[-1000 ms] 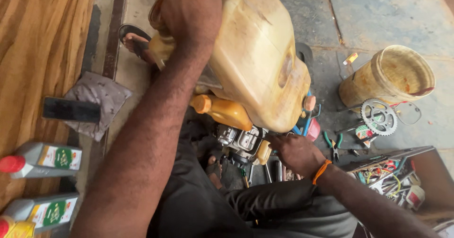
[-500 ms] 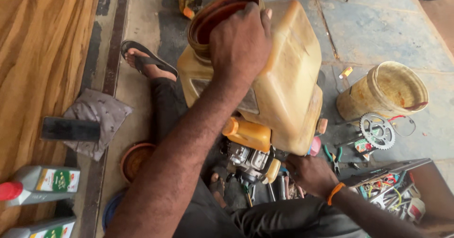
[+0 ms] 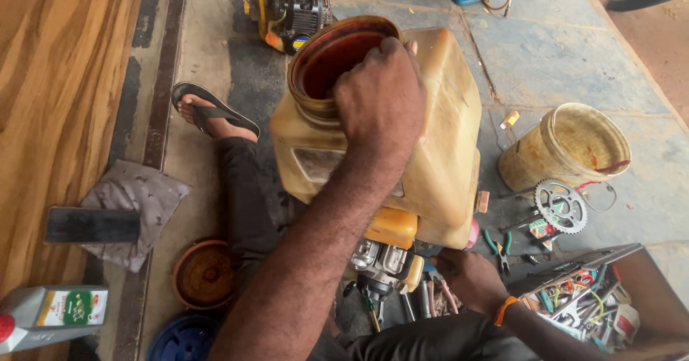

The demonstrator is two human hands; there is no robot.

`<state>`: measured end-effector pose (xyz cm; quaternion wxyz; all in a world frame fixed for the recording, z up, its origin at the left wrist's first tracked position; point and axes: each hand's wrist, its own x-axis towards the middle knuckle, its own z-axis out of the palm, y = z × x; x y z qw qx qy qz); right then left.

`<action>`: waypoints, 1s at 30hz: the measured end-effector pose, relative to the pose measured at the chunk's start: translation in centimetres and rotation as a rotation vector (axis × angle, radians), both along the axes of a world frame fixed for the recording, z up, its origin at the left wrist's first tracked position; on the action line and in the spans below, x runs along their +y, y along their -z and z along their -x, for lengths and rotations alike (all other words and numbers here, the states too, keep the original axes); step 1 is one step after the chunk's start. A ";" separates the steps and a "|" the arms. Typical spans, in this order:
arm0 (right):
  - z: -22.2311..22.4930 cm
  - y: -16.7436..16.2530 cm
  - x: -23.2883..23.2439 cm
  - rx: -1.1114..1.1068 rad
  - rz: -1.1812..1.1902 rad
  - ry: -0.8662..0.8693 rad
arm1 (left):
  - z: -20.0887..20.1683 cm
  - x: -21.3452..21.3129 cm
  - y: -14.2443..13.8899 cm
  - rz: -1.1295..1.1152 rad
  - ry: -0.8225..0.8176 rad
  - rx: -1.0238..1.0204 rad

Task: The person works on a small engine mounted on a blue frame, using a wrench to tighten bolts on the engine block and fuel tank. They adjust the fuel cap and handle various engine components while seated on the floor.

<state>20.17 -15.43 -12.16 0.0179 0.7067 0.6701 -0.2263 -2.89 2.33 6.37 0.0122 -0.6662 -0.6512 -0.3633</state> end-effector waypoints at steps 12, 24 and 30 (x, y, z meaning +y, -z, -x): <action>-6.3 10.2 0.5 0.115 -0.104 -0.282 | -0.9 -1.3 0.8 -0.167 -0.078 -0.024; -3.3 -0.8 -1.3 -0.137 -0.054 -0.181 | 2.4 -2.9 1.4 -0.195 0.111 0.040; -8.7 1.2 -4.6 0.137 -0.383 0.054 | 7.9 -6.9 2.5 -0.253 0.281 0.084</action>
